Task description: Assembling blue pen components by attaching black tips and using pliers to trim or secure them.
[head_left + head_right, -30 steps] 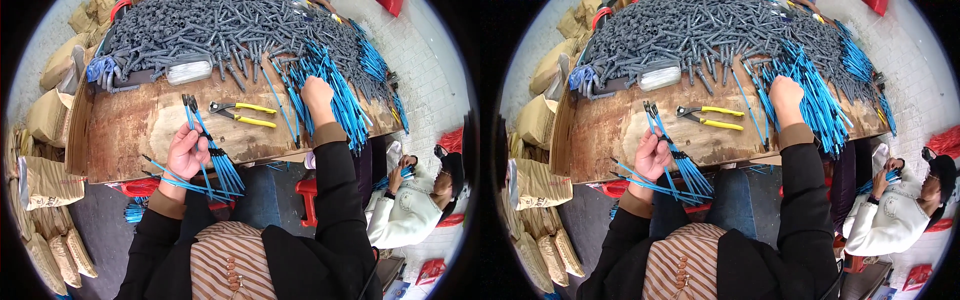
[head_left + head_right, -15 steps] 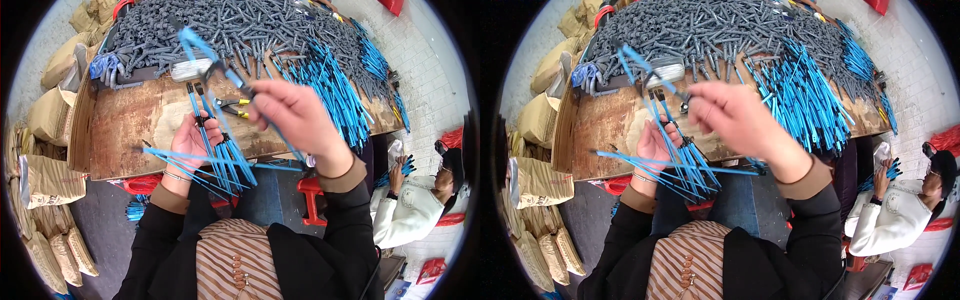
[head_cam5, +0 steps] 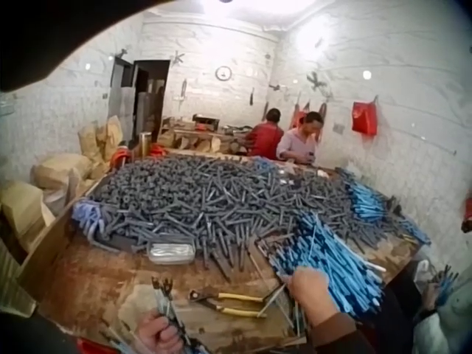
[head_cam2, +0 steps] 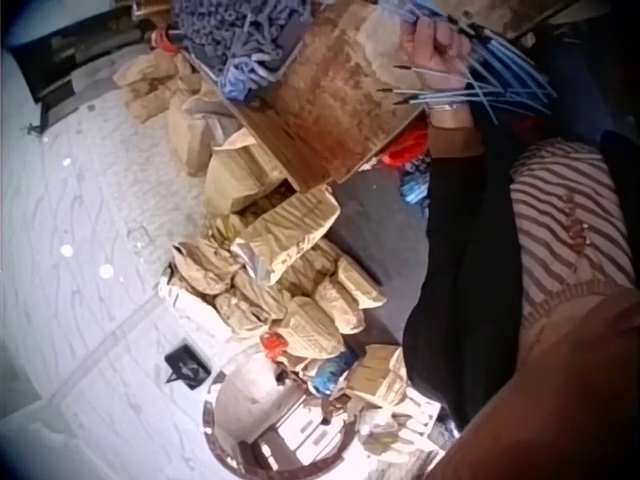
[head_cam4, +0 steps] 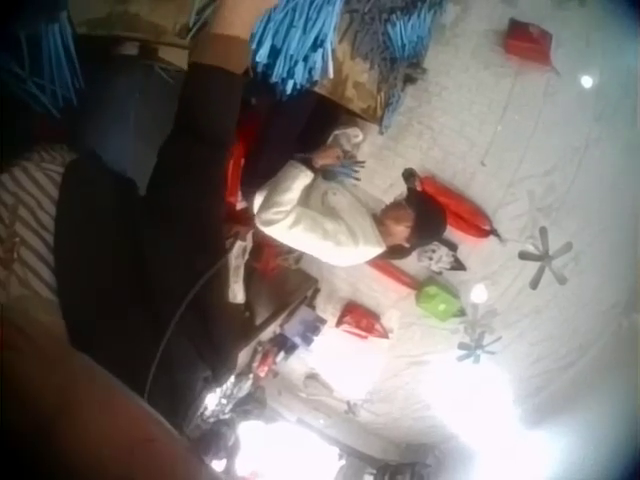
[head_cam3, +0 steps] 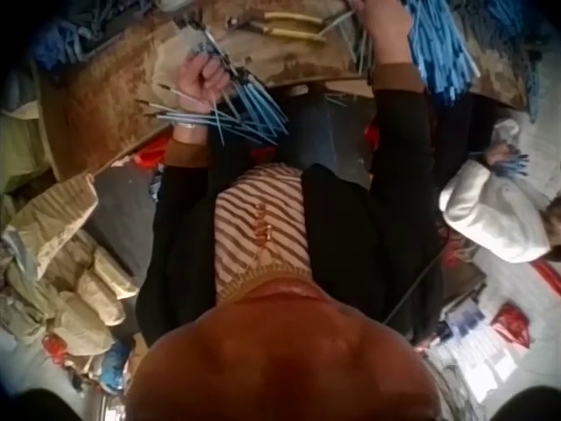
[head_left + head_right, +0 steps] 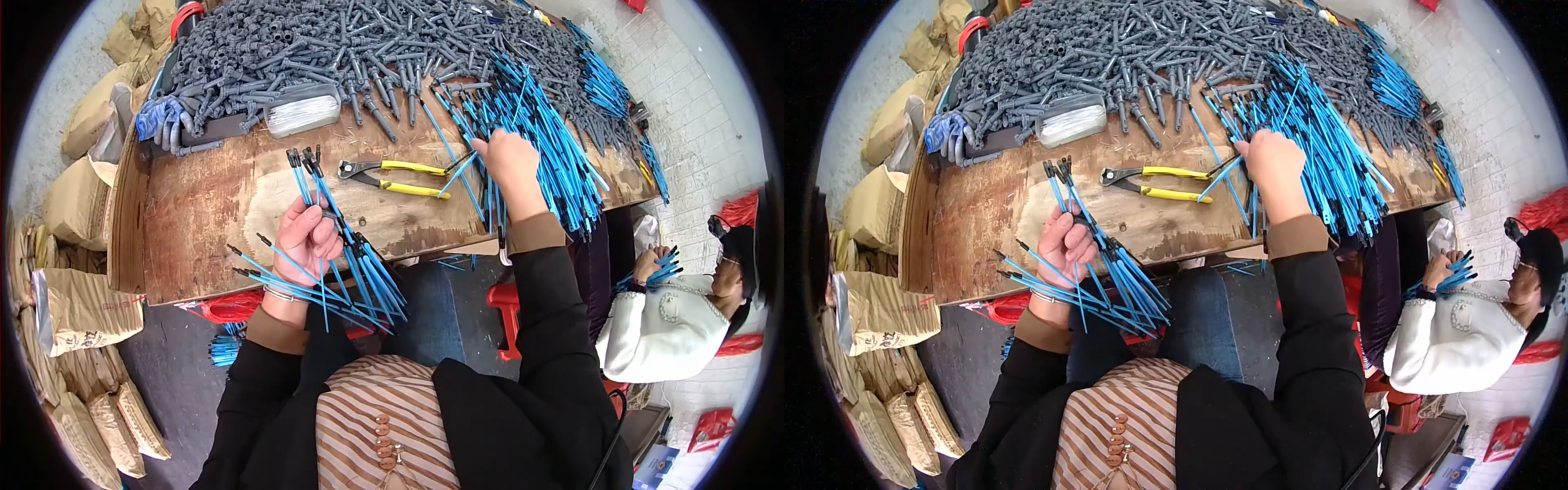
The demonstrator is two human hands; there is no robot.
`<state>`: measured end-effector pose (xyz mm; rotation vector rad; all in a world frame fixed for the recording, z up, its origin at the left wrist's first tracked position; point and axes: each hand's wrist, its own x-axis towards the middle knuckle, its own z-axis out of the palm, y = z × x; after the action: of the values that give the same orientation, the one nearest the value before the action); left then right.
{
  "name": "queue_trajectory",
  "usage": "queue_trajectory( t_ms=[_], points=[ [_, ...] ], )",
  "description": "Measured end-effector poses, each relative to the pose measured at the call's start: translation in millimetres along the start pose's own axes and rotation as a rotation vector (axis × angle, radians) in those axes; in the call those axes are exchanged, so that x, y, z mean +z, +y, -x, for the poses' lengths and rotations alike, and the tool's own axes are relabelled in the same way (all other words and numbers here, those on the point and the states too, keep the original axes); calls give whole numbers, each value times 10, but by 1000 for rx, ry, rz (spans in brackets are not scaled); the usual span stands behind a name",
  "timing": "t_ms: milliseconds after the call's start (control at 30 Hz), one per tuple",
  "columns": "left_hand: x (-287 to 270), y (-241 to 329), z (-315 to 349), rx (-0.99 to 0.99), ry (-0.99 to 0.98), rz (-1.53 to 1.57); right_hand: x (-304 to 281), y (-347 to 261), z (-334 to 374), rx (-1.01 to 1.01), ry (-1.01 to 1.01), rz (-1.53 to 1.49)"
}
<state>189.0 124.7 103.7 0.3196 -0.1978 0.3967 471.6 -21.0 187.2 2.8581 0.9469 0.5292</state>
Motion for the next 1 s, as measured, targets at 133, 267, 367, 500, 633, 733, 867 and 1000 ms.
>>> queue_trajectory(
  t_ms=[133, 267, 367, 500, 633, 733, 867, 1000],
  points=[
    [72, -57, 0, -38, 49, -9, 222, -31, -81, -7, -156, -69],
    [136, -64, -12, -3, 152, -172, 175, -160, -160, 0, -138, -173],
    [119, -65, -16, 2, 186, -176, -74, -220, -176, -35, 13, -252],
    [56, -36, -13, -25, 131, -168, -700, -269, 2, -241, 335, -510],
    [77, -22, -54, -68, 98, -112, -1314, -177, 525, -513, 221, -1149],
    [169, -30, -88, -61, 210, -22, -1308, -370, 843, -575, -501, -1692],
    [277, -101, -76, -61, 30, -3, -996, -635, 1103, -602, -516, -1274],
    [244, -98, -67, -14, -4, -47, -756, -634, 1026, -687, -338, -1080]
  ],
)
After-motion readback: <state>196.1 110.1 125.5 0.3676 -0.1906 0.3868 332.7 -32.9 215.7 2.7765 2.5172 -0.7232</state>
